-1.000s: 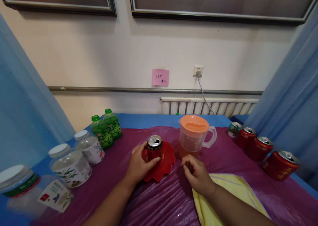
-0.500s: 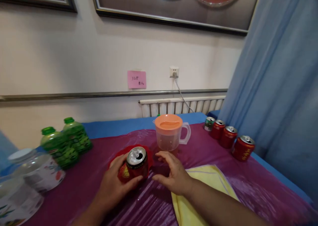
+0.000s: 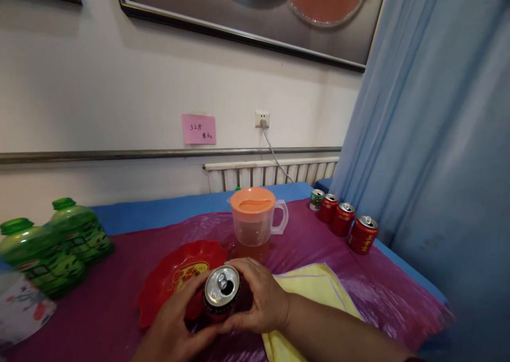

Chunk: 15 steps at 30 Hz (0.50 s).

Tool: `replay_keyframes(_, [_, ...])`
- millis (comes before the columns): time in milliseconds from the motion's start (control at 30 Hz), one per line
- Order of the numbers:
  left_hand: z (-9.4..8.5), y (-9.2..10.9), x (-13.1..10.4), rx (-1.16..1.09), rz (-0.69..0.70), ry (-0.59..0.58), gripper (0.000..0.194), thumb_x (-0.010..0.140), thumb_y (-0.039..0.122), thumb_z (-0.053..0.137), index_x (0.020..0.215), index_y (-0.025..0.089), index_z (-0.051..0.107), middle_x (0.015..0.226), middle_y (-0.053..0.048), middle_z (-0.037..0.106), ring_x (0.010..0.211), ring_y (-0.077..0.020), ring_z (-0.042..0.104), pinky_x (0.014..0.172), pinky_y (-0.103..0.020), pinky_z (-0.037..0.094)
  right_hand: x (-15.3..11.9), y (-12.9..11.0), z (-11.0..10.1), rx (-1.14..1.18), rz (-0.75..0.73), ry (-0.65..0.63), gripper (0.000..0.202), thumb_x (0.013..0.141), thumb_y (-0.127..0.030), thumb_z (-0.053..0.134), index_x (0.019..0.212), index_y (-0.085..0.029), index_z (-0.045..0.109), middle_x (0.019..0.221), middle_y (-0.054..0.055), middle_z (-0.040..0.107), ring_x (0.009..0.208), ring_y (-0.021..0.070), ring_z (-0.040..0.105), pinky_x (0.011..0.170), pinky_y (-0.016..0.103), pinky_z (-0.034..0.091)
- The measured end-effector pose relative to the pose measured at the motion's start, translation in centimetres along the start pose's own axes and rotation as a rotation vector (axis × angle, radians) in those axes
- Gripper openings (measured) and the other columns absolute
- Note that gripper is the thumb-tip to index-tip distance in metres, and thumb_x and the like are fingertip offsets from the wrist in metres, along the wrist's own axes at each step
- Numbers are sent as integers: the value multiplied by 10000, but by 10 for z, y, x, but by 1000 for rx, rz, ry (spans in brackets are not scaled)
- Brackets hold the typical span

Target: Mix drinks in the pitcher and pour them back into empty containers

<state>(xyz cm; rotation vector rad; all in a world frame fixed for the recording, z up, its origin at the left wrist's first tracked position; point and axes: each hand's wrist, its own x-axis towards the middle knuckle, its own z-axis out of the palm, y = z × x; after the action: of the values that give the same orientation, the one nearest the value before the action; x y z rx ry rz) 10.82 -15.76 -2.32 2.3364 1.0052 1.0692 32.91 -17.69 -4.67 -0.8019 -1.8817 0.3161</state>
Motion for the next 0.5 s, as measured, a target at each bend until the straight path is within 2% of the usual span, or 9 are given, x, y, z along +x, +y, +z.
replay_keyframes(167, [0,-12,-2,32,48,-39,676,702,506,845,1306,305,620,1275,-66,731,1102,-285,727,979,-356,587,2,3,5,13,6,14,905,664,-763,761,1323,-205,491,1191,124,693,1059,251,675,942,382,527])
replay_keyframes(367, [2,-8,-2,5,-1,-33,647,715,490,821,1305,297,641,1286,-77,725,1142,-303,707,1021,-401,565,5,0,6,29,-1,62,833,648,-744,776,1240,-212,533,1103,102,707,976,235,686,870,361,535])
replay_keyframes(500, [3,-6,-1,-24,-7,-53,673,728,495,812,1342,294,625,1294,-79,724,1135,-298,713,1027,-392,561,3,-3,5,21,76,37,825,611,-720,798,1208,-216,535,1077,98,711,956,241,692,862,365,537])
